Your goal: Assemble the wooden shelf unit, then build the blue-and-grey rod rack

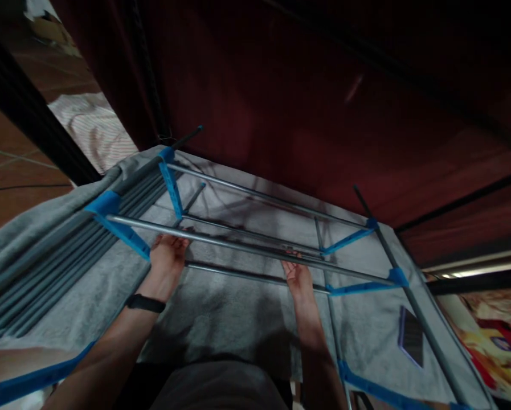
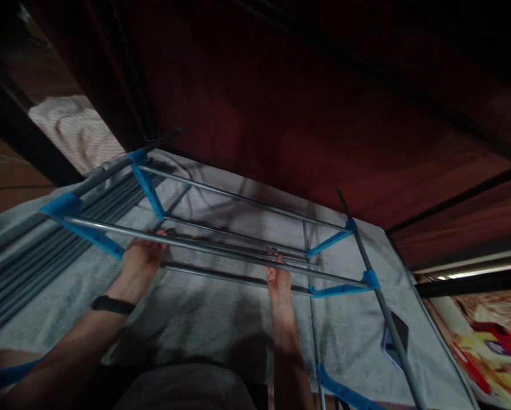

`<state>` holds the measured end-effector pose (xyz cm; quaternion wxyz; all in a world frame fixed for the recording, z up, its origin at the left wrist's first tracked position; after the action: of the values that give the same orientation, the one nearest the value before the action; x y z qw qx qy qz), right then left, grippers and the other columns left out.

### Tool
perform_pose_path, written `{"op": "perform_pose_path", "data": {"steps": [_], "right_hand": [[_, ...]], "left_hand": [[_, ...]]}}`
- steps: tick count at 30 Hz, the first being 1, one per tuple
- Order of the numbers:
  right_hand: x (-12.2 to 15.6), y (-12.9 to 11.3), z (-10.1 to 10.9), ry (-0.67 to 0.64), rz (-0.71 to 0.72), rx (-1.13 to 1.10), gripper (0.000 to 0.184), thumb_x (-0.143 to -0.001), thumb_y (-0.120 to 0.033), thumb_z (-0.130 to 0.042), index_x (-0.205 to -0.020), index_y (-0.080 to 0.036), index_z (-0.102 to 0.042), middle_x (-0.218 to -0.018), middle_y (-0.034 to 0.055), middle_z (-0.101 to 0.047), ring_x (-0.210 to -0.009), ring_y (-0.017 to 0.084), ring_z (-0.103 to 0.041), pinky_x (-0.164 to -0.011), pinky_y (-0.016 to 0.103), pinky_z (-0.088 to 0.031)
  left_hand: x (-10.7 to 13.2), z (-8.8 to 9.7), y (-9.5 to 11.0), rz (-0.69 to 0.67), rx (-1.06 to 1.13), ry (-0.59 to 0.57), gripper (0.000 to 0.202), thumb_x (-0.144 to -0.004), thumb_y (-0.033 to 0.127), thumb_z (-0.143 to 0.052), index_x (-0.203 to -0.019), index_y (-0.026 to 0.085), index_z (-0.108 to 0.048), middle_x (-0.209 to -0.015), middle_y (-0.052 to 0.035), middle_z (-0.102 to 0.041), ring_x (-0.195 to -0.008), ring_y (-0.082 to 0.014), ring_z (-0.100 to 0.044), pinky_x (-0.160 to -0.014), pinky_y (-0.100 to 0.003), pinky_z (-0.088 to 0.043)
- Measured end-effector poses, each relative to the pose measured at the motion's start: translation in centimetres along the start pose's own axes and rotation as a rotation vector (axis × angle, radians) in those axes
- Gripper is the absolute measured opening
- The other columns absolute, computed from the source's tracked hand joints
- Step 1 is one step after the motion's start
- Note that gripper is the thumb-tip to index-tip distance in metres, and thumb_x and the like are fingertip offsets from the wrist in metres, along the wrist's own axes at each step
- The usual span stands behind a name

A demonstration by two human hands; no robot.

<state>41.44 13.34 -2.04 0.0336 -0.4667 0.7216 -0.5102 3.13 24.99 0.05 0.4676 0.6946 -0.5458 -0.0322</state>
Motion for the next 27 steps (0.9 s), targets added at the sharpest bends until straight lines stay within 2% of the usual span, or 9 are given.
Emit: {"op": "perform_pose_path", "data": {"steps": [3, 5, 9, 13, 16, 21, 27], "right_hand": [[-0.3, -0.3, -1.0, -0.147, -0.006, -0.003, 0.016, -0.09, -0.026, -0.051, -0.08, -0.021, -0.063, -0.077, -0.0061, -0.073, -0.084, 0.006, -0.071, -0.095, 0.033, -0.053], [-0.6, -0.4, -0.9, -0.17, 0.019, 0.004, 0.016, -0.091, -0.026, -0.05, -0.084, -0.021, -0.064, -0.08, -0.0061, -0.073, -0.084, 0.006, -0.072, -0.093, 0.032, -0.054], [-1.6, -0.1, -0.5, -0.169, 0.059, 0.005, 0.008, -0.085, -0.028, -0.064, -0.089, -0.021, -0.066, -0.088, -0.0025, -0.075, -0.084, 0.011, -0.073, -0.089, 0.031, -0.058], [-2.4, 0.4, -0.4, -0.143, 0.072, -0.001, 0.02, -0.075, -0.03, -0.078, -0.085, -0.021, -0.063, -0.085, -0.0017, -0.075, -0.08, 0.014, -0.073, -0.086, 0.032, -0.061], [-2.7, 0.6, -0.3, -0.132, 0.065, 0.002, 0.025, -0.073, -0.032, -0.081, -0.082, -0.021, -0.061, -0.082, -0.0019, -0.074, -0.08, 0.014, -0.073, -0.084, 0.03, -0.061], [-2.9, 0.7, -0.3, -0.133, 0.053, 0.001, 0.029, -0.07, -0.035, -0.084, -0.079, -0.02, -0.061, -0.079, -0.0014, -0.074, -0.076, 0.013, -0.072, -0.08, 0.027, -0.06], [-3.2, 0.8, -0.2, -0.136, 0.059, 0.0, 0.026, -0.07, -0.031, -0.084, -0.083, -0.02, -0.064, -0.085, -0.001, -0.075, -0.082, 0.013, -0.073, -0.082, 0.028, -0.06]], "left_hand": [[-0.3, 0.2, -0.2, 0.013, -0.006, 0.061, 0.028, -0.089, -0.002, -0.042, -0.07, 0.018, -0.051, -0.06, 0.0014, -0.058, -0.06, -0.0134, -0.062, -0.056, -0.024, -0.052], [-0.5, 0.3, -0.3, 0.025, -0.015, 0.081, 0.028, -0.091, 0.0, -0.041, -0.072, 0.018, -0.051, -0.061, 0.0014, -0.058, -0.06, -0.0137, -0.063, -0.056, -0.025, -0.051], [-0.6, 0.1, -0.4, 0.058, -0.036, 0.087, 0.029, -0.093, 0.001, -0.036, -0.077, 0.017, -0.053, -0.068, -0.0001, -0.063, -0.065, -0.0133, -0.065, -0.059, -0.024, -0.052], [-0.3, -0.2, -0.2, 0.107, -0.036, 0.098, 0.032, -0.09, -0.004, -0.036, -0.075, 0.018, -0.055, -0.067, -0.0005, -0.06, -0.064, -0.0115, -0.063, -0.06, -0.022, -0.053], [-0.3, -0.4, -0.2, 0.154, -0.054, 0.089, 0.032, -0.088, -0.005, -0.036, -0.074, 0.018, -0.054, -0.066, -0.0002, -0.059, -0.062, -0.0111, -0.062, -0.058, -0.021, -0.053], [-0.4, -0.4, -0.5, 0.281, -0.129, 0.076, 0.029, -0.091, -0.001, -0.038, -0.076, 0.018, -0.054, -0.072, -0.0032, -0.064, -0.064, -0.013, -0.063, -0.059, -0.023, -0.053], [-0.8, -0.1, -0.6, 0.284, -0.108, 0.039, 0.031, -0.093, 0.002, -0.035, -0.08, 0.02, -0.057, -0.077, -0.0054, -0.068, -0.071, -0.0155, -0.068, -0.059, -0.024, -0.055]]}}
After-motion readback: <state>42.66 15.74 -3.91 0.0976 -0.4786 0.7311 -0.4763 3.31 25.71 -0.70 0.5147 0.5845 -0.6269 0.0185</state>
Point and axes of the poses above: each hand's wrist, its own x-axis away from the middle knuckle, its own z-axis out of the back of the hand, y = z × x, the point moved 6 cm from there along -x, towards the middle knuckle
